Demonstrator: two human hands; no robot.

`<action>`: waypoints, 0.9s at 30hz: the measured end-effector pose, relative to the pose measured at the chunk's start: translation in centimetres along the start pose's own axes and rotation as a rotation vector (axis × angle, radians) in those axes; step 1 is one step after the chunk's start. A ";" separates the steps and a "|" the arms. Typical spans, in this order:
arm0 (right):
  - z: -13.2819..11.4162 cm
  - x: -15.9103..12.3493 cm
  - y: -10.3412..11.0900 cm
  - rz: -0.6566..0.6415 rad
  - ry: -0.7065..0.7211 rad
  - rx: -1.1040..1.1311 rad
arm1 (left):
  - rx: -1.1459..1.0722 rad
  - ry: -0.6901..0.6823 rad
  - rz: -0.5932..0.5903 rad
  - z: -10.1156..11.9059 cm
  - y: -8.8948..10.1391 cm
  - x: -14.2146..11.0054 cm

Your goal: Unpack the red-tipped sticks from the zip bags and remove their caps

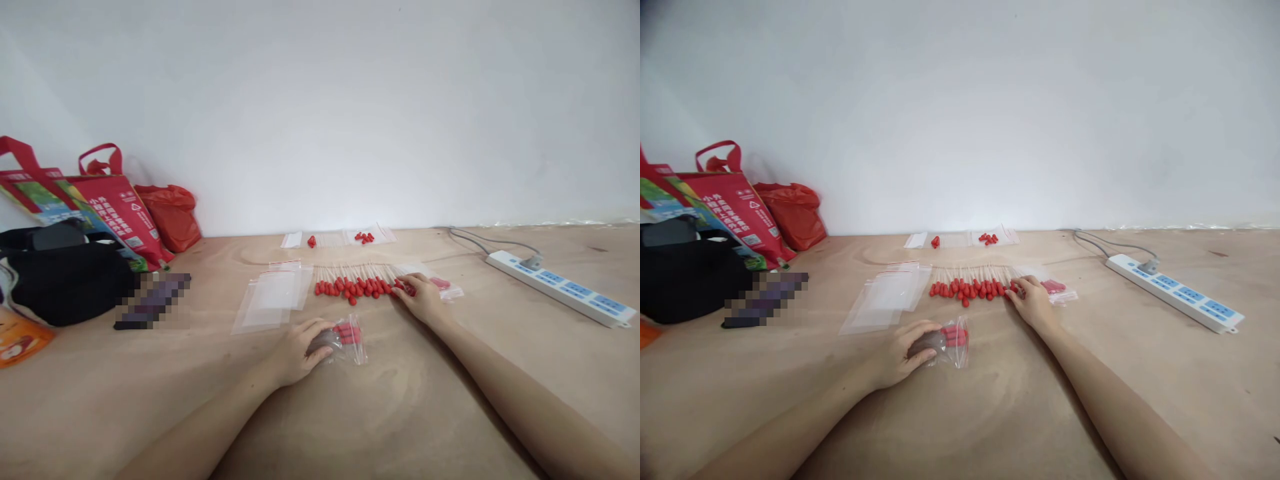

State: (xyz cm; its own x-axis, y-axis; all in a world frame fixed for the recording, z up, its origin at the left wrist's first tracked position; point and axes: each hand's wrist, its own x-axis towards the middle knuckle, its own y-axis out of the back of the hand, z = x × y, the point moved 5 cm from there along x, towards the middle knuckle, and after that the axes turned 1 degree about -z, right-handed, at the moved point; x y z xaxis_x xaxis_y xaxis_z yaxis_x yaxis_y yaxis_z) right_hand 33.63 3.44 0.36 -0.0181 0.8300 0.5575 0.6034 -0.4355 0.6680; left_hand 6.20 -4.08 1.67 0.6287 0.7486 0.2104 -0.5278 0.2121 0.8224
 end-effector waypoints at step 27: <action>-10.6 -4.1 -3.1 -0.483 0.225 0.230 | -0.031 0.006 -0.007 0.1 0.0 0.0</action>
State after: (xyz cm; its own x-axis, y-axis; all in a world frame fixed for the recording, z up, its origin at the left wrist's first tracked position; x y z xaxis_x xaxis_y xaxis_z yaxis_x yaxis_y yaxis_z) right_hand 23.34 -2.28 1.22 -0.4882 0.8104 0.3240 0.6420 0.0820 0.7623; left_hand 6.27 -4.21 1.71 0.6290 0.7510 0.2010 -0.5410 0.2370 0.8070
